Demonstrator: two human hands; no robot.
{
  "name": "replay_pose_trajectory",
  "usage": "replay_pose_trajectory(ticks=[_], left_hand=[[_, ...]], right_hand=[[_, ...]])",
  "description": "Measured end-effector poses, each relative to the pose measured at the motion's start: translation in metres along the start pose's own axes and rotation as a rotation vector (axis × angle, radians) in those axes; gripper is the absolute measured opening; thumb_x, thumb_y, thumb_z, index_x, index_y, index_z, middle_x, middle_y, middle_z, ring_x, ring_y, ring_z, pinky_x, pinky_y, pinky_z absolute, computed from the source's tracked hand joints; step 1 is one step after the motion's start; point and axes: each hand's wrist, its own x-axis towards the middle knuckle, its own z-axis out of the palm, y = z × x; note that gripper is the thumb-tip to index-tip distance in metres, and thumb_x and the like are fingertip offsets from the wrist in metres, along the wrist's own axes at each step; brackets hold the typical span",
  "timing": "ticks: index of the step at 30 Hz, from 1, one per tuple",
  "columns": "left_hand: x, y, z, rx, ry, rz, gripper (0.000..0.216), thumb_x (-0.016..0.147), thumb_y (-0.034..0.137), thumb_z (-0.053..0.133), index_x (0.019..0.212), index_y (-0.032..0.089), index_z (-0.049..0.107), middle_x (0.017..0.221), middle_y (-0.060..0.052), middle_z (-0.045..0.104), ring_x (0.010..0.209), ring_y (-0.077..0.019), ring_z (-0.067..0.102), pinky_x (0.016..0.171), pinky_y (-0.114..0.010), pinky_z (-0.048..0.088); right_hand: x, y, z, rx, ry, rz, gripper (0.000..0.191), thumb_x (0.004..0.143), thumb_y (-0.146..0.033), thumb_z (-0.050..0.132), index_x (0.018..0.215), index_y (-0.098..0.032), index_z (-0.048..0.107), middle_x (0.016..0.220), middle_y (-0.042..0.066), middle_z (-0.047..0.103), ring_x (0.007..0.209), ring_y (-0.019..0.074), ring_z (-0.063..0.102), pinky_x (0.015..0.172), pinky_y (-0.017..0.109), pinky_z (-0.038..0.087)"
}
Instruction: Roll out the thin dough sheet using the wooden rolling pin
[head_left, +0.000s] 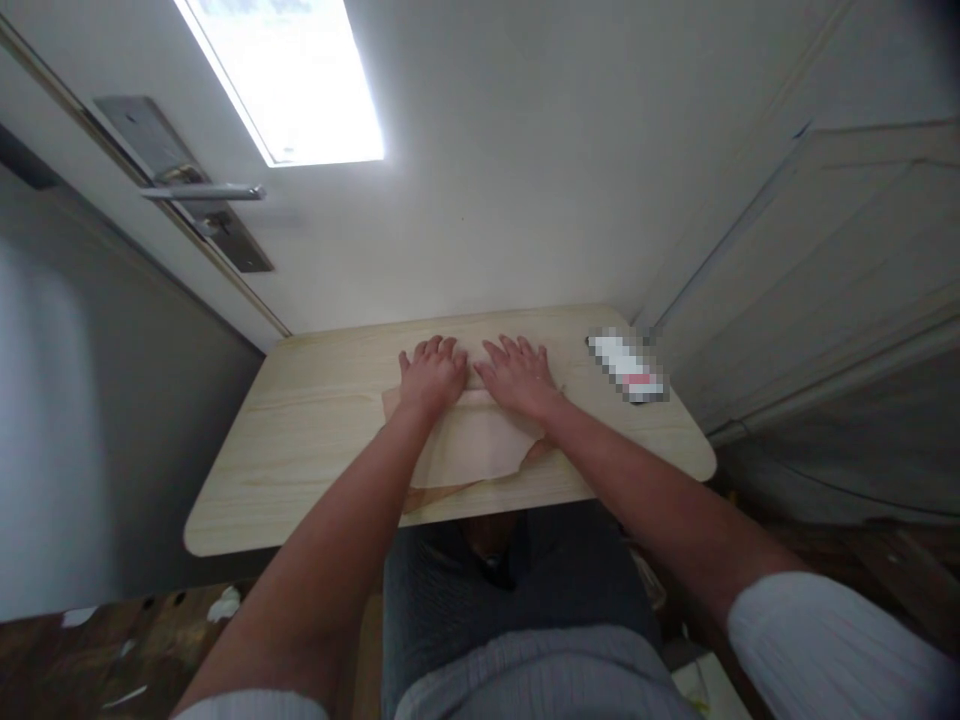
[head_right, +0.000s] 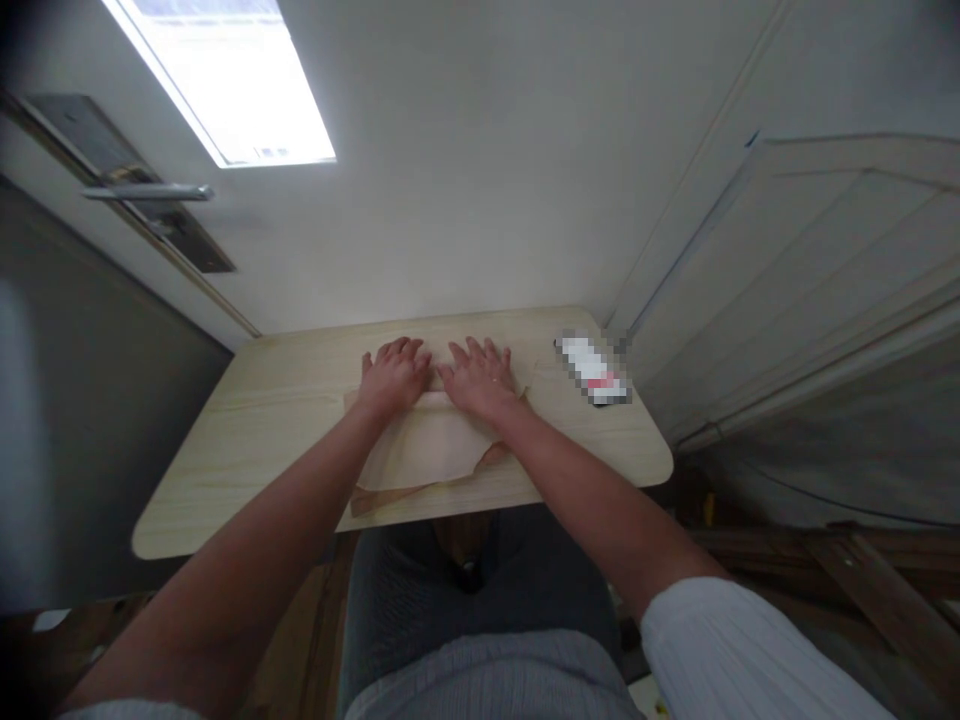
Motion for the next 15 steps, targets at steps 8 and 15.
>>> replay_pose_trajectory(ticks=[8,15], left_hand=[[0.018,0.000,0.000,0.007,0.074,-0.010,0.047,0.102,0.038,0.020,0.124,0.020,0.057,0.130,-0.015,0.060,0.121,-0.0300,0.051,0.104,-0.054,0.034],[0.011,0.002,0.000,0.024,0.041,-0.004,0.045,0.100,0.037,0.024,0.121,0.019,0.059,0.127,-0.015,0.060,0.118,-0.0303,0.052,0.100,-0.051,0.038]], right_hand=[[0.023,0.004,0.004,0.001,0.022,-0.004,0.056,0.099,-0.054,0.032,0.145,-0.025,0.046,0.154,0.012,0.041,0.140,0.0362,0.034,0.112,0.065,0.020],[0.010,0.002,0.002,0.008,0.050,-0.004,0.057,0.098,-0.052,0.036,0.146,-0.023,0.044,0.154,0.012,0.041,0.141,0.0357,0.032,0.113,0.063,0.019]])
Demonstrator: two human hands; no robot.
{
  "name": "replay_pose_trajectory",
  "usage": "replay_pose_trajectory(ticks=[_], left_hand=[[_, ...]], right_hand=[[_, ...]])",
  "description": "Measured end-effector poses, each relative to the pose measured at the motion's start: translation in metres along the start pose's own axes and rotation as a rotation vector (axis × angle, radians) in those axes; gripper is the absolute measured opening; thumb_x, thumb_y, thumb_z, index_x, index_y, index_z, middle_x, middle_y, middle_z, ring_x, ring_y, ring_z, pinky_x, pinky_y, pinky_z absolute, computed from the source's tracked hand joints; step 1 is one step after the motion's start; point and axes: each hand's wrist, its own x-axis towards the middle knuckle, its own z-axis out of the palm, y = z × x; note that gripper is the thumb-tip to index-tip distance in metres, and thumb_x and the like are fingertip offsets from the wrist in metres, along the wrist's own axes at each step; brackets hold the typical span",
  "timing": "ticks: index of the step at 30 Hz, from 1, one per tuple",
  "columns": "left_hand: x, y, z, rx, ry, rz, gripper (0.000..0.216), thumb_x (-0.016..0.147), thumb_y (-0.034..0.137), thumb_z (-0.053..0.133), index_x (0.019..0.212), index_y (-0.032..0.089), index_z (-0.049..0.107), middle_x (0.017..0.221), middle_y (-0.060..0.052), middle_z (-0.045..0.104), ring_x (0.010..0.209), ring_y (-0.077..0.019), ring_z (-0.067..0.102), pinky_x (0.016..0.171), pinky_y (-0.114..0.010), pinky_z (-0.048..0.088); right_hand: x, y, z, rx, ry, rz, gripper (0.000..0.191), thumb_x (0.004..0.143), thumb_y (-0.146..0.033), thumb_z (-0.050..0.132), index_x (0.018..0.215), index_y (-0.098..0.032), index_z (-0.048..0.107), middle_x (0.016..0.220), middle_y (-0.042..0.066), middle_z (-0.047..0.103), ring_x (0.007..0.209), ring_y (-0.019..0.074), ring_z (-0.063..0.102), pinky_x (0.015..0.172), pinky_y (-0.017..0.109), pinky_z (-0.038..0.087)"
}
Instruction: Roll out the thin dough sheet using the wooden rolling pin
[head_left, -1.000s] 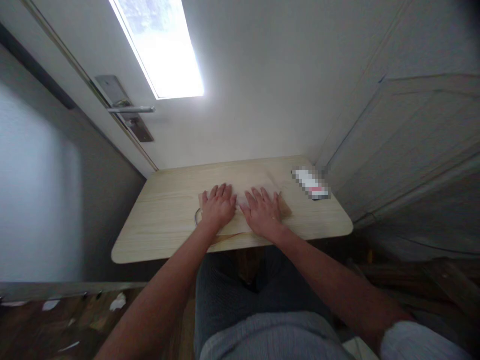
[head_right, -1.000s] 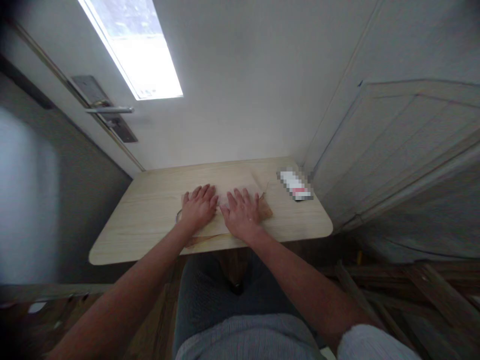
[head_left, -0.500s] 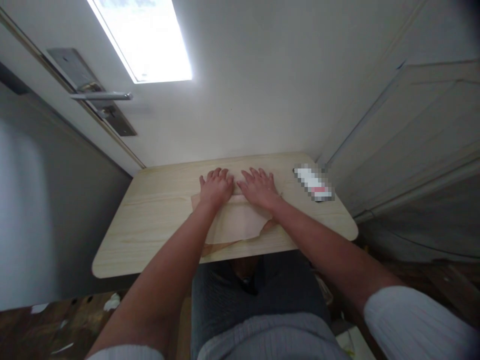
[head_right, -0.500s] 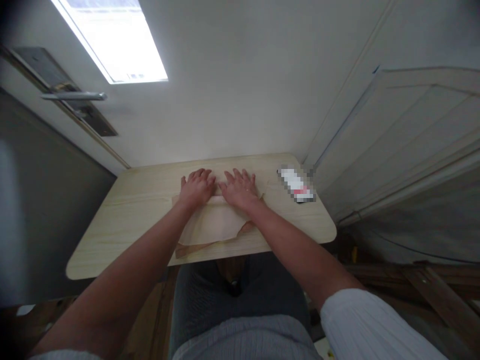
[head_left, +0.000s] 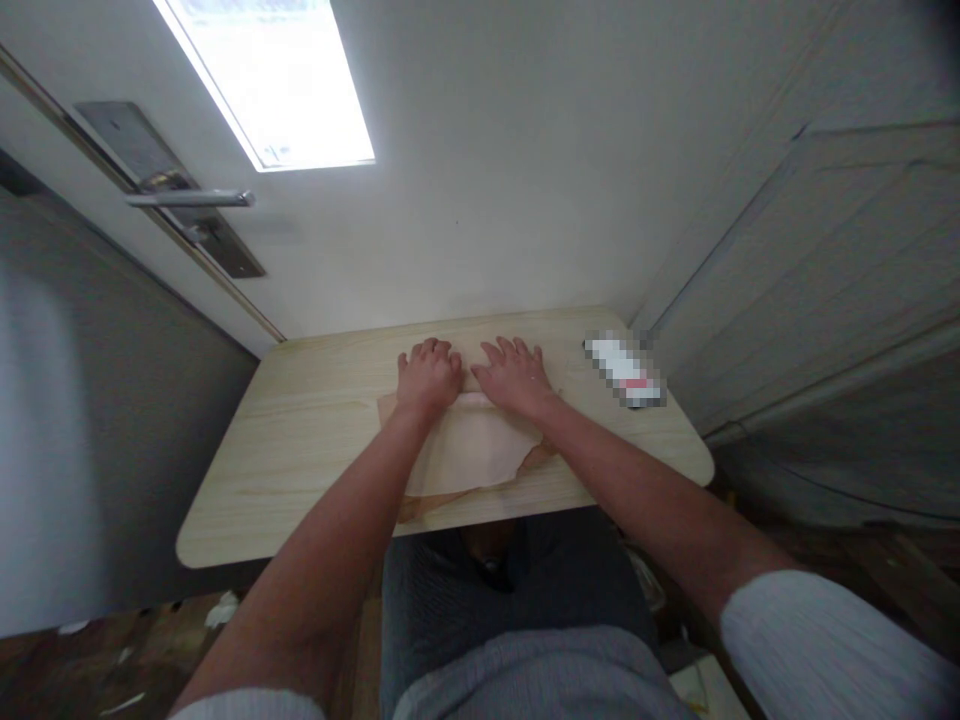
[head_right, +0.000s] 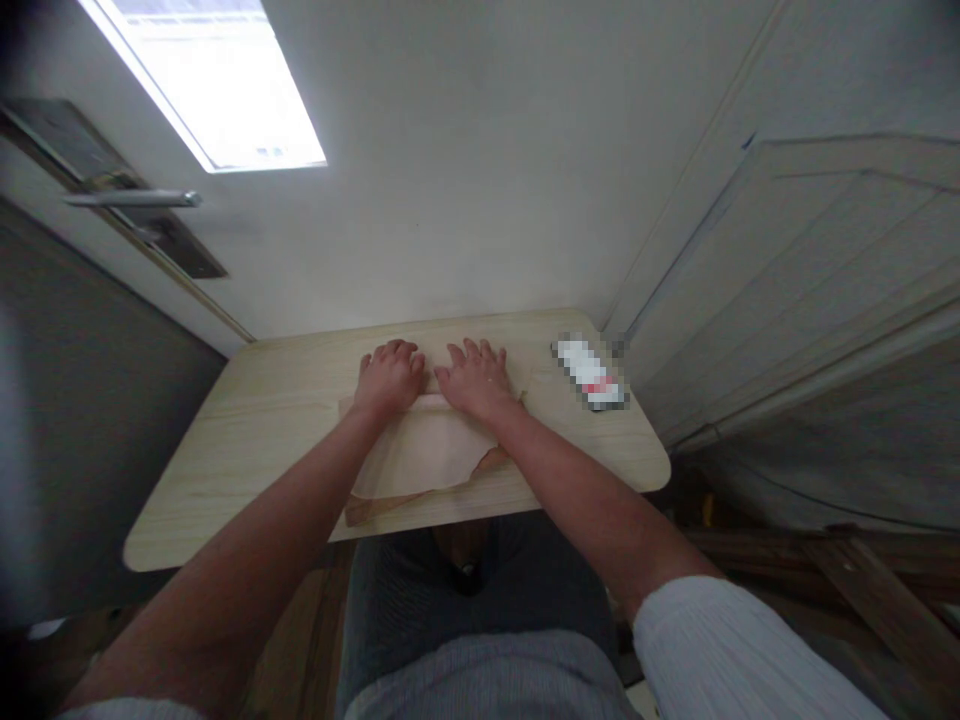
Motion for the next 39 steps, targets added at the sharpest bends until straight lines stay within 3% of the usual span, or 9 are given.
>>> replay_pose_trajectory(ticks=[9,15,29,39], left_hand=[[-0.026,0.005,-0.011,0.046,-0.071,0.008,0.045,0.099,0.043,0.028,0.121,0.026,0.063,0.136,-0.012,0.057,0.124,-0.0318,0.049,0.102,-0.052,0.037],[-0.045,0.007,-0.007,0.024,-0.029,-0.021,0.052,0.099,0.048,0.025,0.142,0.028,0.047,0.149,-0.008,0.048,0.132,-0.0306,0.043,0.108,-0.054,0.032],[-0.112,0.017,-0.012,0.041,0.028,-0.007,0.053,0.100,0.050,0.020,0.140,0.033,0.050,0.155,-0.002,0.043,0.144,-0.0273,0.034,0.114,-0.050,0.027],[-0.122,0.017,-0.016,0.046,0.016,0.001,0.054,0.100,0.052,0.021,0.139,0.030,0.052,0.154,-0.004,0.044,0.141,-0.0275,0.038,0.112,-0.048,0.032]], right_hand=[[-0.026,-0.008,-0.008,-0.004,-0.017,0.021,0.062,0.097,-0.052,0.037,0.150,-0.022,0.039,0.157,0.012,0.037,0.144,0.0367,0.028,0.115,0.063,0.016],[-0.047,-0.012,-0.004,-0.002,0.051,0.014,0.058,0.097,-0.050,0.037,0.148,-0.022,0.043,0.156,0.009,0.038,0.144,0.0359,0.028,0.116,0.062,0.013],[-0.115,-0.025,-0.014,0.025,0.101,-0.019,0.057,0.101,-0.053,0.028,0.144,-0.021,0.048,0.154,0.010,0.042,0.145,0.0326,0.027,0.118,0.060,0.009],[-0.126,-0.026,-0.015,0.050,0.107,-0.036,0.057,0.101,-0.051,0.032,0.145,-0.019,0.048,0.153,0.010,0.044,0.144,0.0326,0.029,0.118,0.059,0.009]])
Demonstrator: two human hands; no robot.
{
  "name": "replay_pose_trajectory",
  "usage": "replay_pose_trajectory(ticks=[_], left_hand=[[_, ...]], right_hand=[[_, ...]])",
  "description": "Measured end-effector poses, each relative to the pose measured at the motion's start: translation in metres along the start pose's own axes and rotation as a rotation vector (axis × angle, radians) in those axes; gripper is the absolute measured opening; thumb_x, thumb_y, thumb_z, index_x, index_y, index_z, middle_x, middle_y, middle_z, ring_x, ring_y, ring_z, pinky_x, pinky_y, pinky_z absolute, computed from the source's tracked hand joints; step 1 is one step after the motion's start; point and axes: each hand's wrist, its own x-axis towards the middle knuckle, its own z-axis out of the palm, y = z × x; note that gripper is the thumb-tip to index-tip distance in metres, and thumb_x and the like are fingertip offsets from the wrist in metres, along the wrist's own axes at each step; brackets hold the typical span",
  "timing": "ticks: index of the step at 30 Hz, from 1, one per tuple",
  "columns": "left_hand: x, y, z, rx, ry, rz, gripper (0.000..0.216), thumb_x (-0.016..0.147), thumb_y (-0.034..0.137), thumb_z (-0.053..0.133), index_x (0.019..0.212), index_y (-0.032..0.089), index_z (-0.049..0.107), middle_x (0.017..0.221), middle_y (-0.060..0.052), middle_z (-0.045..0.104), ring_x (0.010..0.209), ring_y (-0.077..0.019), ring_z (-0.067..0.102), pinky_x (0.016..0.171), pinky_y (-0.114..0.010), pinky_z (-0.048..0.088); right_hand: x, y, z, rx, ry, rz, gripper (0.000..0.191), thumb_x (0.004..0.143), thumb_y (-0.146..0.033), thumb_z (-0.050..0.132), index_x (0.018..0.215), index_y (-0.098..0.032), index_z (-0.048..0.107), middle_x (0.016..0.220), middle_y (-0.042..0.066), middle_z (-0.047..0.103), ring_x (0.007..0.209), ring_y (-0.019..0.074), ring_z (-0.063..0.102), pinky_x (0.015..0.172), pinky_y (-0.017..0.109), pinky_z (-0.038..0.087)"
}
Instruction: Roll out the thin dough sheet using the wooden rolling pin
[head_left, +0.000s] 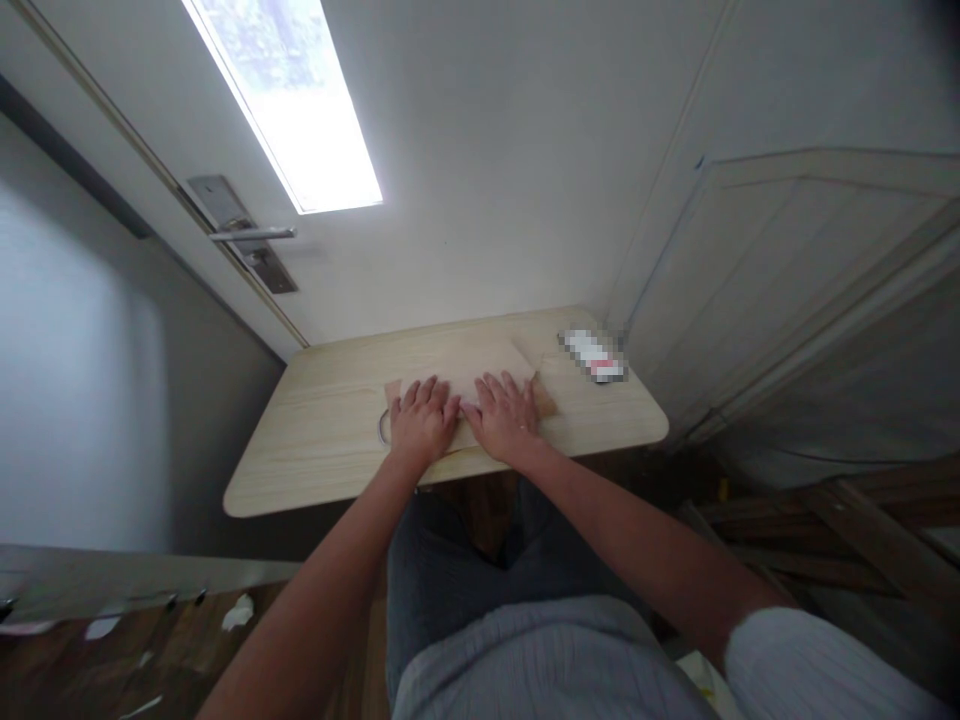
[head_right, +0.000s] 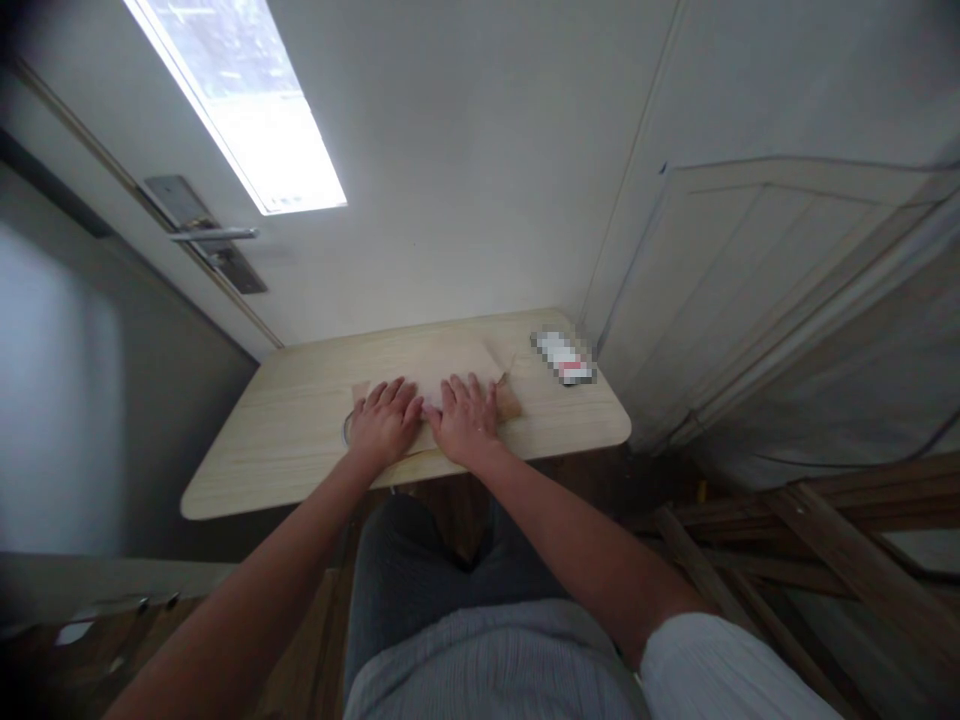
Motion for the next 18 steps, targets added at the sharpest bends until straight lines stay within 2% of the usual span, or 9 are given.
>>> replay_pose_trajectory(ticks=[8,18], left_hand=[[0.017,-0.003,0.007,-0.028,0.026,-0.012,0.054,0.101,0.050,0.017,0.138,0.032,0.052,0.154,-0.006,0.044,0.141,-0.0274,0.036,0.112,-0.052,0.030],[0.057,-0.012,0.014,-0.034,-0.001,-0.037,0.055,0.100,0.050,0.018,0.140,0.031,0.049,0.152,-0.008,0.046,0.137,-0.0297,0.040,0.107,-0.054,0.036]], right_hand=[[0.022,0.003,0.002,-0.045,0.018,-0.004,0.055,0.102,-0.051,0.026,0.141,-0.023,0.052,0.152,0.008,0.046,0.142,0.0332,0.031,0.117,0.060,0.010],[0.076,0.011,0.015,-0.053,-0.038,0.043,0.052,0.100,-0.050,0.031,0.141,-0.025,0.051,0.151,0.008,0.046,0.140,0.0337,0.034,0.115,0.061,0.015]])
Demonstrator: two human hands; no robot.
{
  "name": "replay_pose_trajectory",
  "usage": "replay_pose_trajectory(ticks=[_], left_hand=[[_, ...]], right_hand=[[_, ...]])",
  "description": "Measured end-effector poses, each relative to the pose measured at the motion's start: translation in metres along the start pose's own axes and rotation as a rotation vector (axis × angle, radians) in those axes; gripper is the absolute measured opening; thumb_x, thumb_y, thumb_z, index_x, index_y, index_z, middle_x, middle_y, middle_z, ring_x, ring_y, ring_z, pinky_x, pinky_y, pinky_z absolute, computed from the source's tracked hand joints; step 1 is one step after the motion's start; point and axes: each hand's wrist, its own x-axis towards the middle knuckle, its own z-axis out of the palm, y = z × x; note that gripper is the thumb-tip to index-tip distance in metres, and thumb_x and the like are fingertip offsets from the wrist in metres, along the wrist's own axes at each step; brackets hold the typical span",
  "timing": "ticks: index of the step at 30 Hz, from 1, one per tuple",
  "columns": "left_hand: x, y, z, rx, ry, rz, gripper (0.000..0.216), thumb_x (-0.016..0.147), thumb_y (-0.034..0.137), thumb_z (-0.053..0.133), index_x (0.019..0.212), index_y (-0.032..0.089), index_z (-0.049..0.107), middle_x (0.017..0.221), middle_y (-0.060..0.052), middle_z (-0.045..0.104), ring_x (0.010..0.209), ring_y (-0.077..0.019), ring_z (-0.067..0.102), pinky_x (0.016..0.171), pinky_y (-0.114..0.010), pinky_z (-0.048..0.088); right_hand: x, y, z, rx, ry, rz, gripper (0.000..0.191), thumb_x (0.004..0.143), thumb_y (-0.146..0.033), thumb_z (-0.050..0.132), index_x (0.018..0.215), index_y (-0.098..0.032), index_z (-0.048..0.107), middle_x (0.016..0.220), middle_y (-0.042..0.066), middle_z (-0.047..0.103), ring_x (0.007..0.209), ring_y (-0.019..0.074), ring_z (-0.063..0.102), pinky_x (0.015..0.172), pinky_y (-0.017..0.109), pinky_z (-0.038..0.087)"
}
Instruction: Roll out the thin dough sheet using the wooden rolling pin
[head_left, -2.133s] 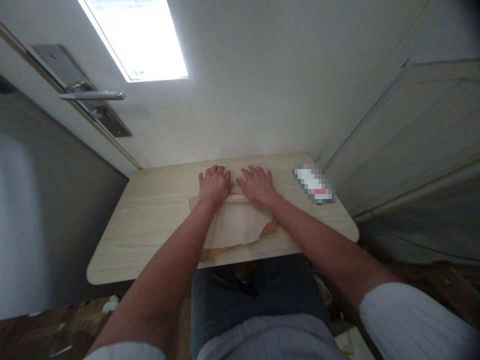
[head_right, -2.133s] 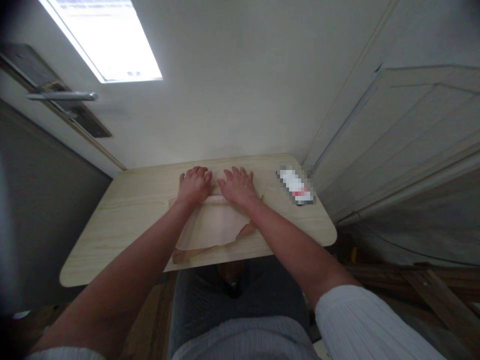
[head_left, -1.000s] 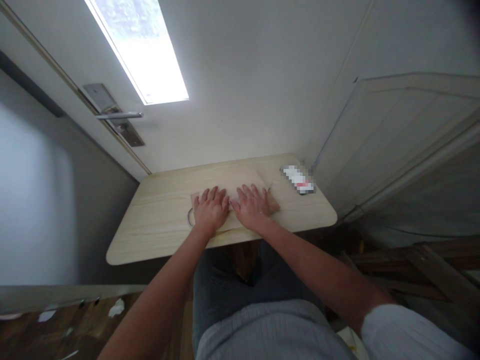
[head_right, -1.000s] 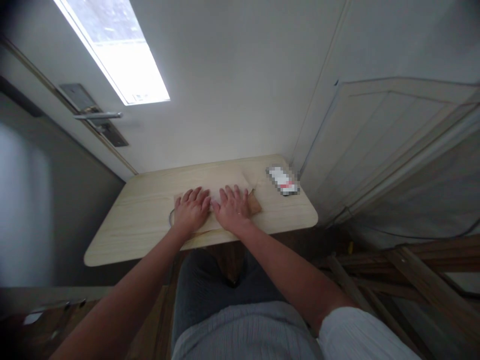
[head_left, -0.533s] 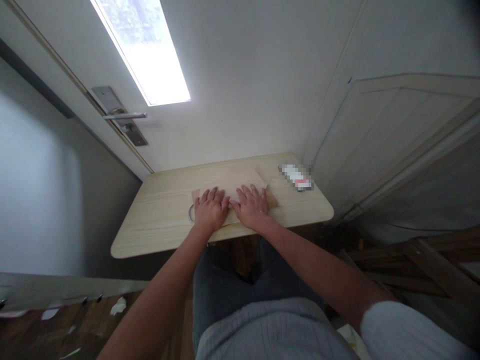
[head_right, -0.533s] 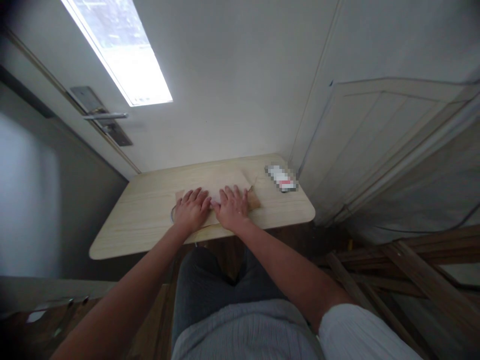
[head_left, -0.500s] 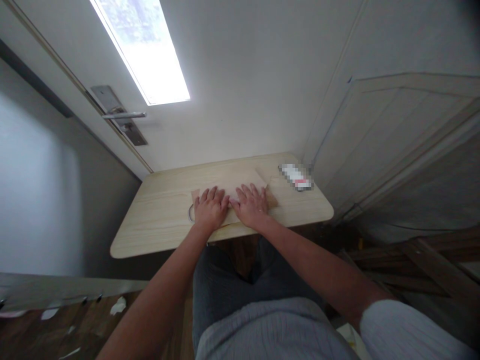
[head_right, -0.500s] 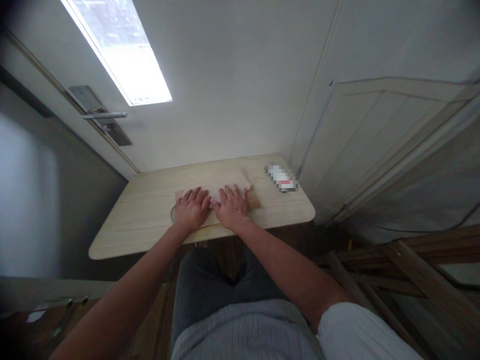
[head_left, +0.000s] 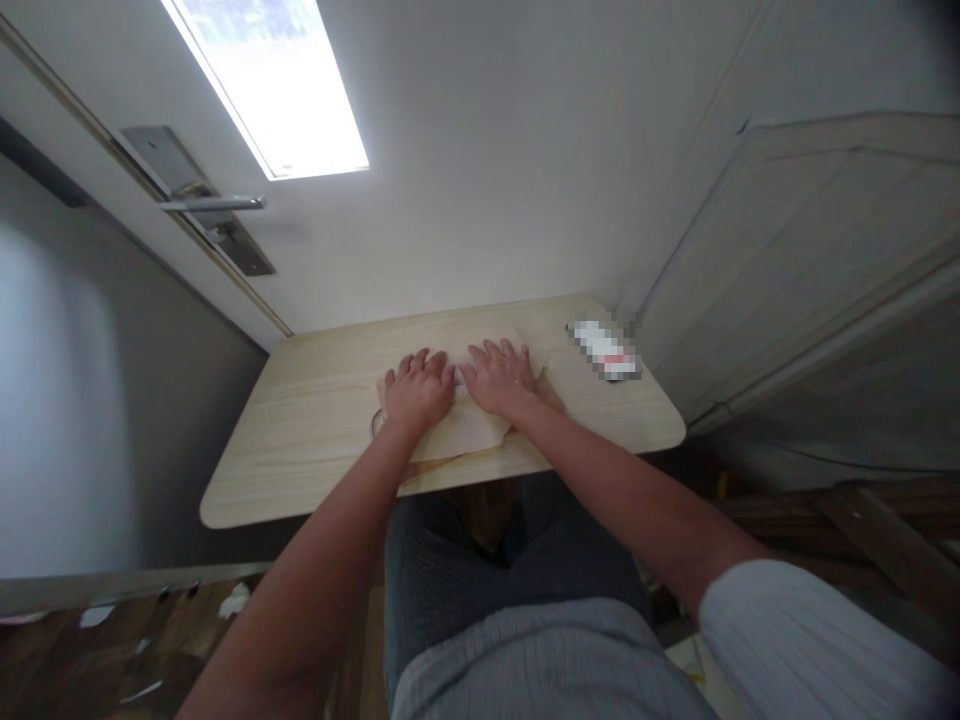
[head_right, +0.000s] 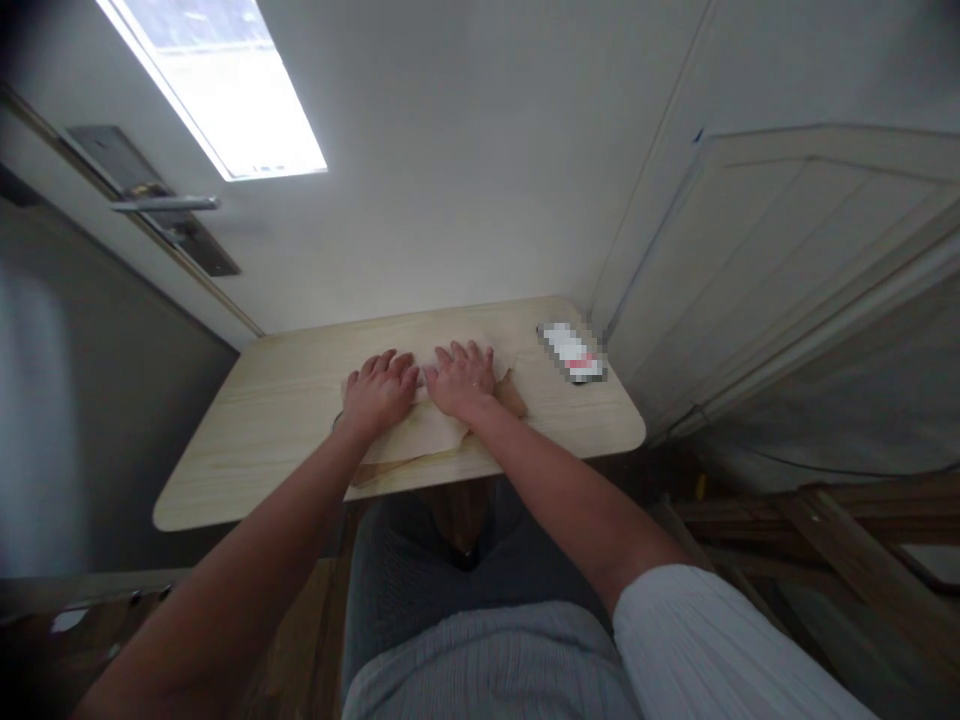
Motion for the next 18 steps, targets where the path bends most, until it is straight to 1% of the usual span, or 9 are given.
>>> replay_pose_trajectory(ticks=[3,5,9,12,18], left_hand=[[0.014,-0.004,0.002,-0.012,-0.018,0.011,0.055,0.099,0.050,0.021,0.143,0.030,0.046,0.153,-0.009,0.044,0.137,-0.0311,0.040,0.107,-0.056,0.036],[0.023,-0.007,0.002,-0.025,-0.055,-0.008,0.054,0.099,0.050,0.022,0.143,0.031,0.045,0.154,-0.009,0.042,0.137,-0.0319,0.040,0.107,-0.058,0.035],[0.041,-0.011,0.003,-0.036,-0.124,-0.032,0.049,0.098,0.048,0.029,0.140,0.033,0.048,0.152,-0.010,0.044,0.136,-0.0332,0.040,0.105,-0.060,0.036],[0.054,-0.015,0.003,-0.026,-0.119,-0.015,0.046,0.097,0.046,0.032,0.136,0.032,0.051,0.148,-0.011,0.048,0.134,-0.0334,0.041,0.103,-0.059,0.037],[0.074,-0.017,0.006,-0.017,-0.116,-0.058,0.045,0.099,0.040,0.027,0.130,0.027,0.056,0.138,-0.014,0.054,0.128,-0.0337,0.047,0.101,-0.056,0.039]], right_hand=[[0.017,0.001,0.002,0.015,-0.035,0.008,0.052,0.099,-0.050,0.033,0.141,-0.026,0.051,0.152,0.009,0.045,0.139,0.0340,0.035,0.114,0.062,0.017],[0.028,0.002,0.003,0.027,-0.046,0.014,0.052,0.099,-0.050,0.033,0.142,-0.025,0.050,0.151,0.009,0.045,0.139,0.0341,0.035,0.113,0.062,0.019],[0.048,0.003,0.006,0.048,-0.048,0.036,0.054,0.099,-0.051,0.031,0.142,-0.023,0.049,0.149,0.011,0.048,0.137,0.0343,0.037,0.113,0.061,0.021],[0.062,0.003,0.009,0.054,-0.053,0.040,0.055,0.099,-0.052,0.030,0.140,-0.021,0.050,0.146,0.013,0.050,0.133,0.0342,0.041,0.111,0.060,0.024],[0.080,0.002,0.009,0.022,-0.031,0.044,0.052,0.101,-0.047,0.027,0.131,-0.015,0.055,0.135,0.018,0.057,0.125,0.0336,0.046,0.106,0.058,0.028]])
